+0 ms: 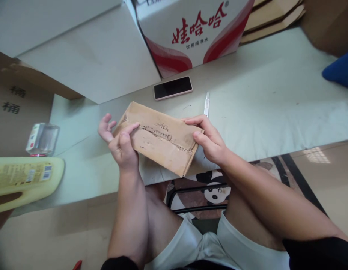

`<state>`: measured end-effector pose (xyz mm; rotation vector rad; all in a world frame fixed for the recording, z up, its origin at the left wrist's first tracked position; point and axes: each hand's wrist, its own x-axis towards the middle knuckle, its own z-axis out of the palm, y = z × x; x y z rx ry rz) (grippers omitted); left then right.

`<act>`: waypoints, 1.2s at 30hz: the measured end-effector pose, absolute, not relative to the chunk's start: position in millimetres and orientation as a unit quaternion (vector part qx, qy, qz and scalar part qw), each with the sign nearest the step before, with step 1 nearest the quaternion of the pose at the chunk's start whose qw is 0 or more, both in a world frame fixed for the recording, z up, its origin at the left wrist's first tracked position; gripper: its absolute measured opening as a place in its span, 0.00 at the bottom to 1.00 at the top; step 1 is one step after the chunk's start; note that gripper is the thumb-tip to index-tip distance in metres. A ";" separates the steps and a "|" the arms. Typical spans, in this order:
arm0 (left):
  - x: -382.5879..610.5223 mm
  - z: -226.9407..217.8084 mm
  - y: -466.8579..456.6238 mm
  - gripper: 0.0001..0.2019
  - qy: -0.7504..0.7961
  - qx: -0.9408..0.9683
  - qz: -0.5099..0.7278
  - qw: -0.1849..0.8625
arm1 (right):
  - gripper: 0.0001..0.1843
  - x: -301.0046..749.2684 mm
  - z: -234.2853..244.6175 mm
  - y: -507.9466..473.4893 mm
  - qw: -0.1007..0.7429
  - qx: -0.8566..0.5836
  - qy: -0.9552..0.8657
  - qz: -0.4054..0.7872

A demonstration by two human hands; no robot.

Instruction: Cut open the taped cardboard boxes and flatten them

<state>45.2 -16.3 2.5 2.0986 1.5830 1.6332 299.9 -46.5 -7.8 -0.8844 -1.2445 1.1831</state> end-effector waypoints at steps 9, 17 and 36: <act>39.3 -8.3 -12.3 0.18 0.500 0.657 0.564 0.017 | 0.20 299.7 -8.2 -45.1 0.567 -0.381 -0.528 0.504; 39.2 0.9 -9.2 0.16 0.496 0.686 0.532 0.022 | 0.19 300.9 -5.9 -45.3 0.566 -0.375 -0.514 0.525; -13.3 1.8 0.0 0.19 0.579 0.566 0.574 0.120 | 0.31 294.9 -26.6 -37.9 0.529 -0.410 -0.496 0.554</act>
